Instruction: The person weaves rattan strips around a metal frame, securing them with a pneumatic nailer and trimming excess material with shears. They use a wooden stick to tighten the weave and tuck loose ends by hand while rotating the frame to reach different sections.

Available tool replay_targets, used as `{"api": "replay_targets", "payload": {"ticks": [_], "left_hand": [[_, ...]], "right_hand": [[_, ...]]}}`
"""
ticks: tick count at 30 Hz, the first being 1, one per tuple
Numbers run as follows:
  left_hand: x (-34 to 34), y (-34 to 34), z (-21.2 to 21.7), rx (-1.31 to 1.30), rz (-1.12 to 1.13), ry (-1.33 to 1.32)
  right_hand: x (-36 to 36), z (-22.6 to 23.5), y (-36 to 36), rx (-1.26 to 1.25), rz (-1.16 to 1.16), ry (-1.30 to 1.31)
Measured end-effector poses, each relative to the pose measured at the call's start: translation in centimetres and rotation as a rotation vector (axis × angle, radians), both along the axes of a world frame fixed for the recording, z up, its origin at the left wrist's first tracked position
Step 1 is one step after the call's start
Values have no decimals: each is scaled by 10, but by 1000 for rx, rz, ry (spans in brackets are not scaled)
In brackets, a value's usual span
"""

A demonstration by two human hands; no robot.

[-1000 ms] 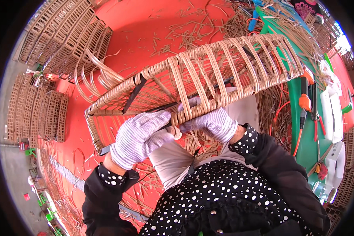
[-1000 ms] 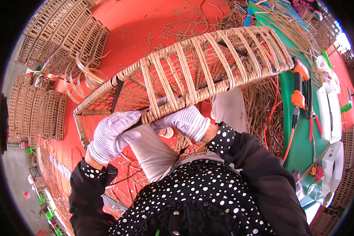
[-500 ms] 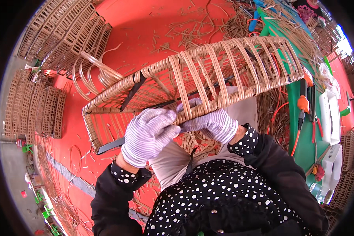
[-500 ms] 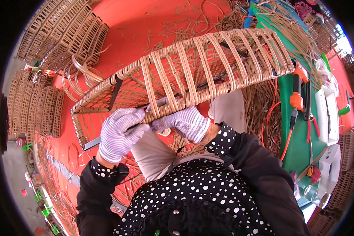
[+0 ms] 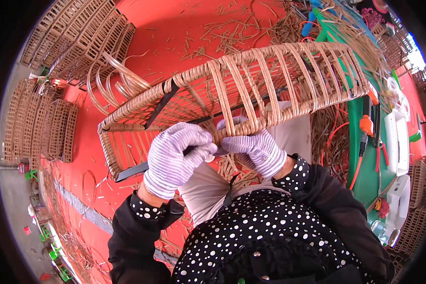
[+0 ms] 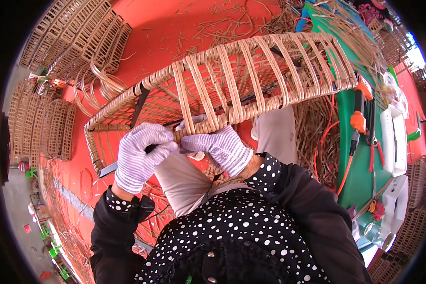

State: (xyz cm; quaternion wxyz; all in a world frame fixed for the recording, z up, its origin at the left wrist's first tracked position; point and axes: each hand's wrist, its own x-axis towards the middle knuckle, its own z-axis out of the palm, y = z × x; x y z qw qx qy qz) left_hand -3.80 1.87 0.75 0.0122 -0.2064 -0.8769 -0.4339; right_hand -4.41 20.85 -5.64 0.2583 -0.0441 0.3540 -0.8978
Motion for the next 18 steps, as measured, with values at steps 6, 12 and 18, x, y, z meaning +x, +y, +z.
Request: {"api": "replay_targets", "payload": {"ticks": [6,12,18], "left_hand": [[-4,4,9,59,50,-256],[0,0,0,-190,17,24],[-2,7,4,-115,23,-127]], "right_hand": [[-1,3,6,86,38,-43],[0,15,6,279,81,-33],[2,38,135,608,187,282]]}}
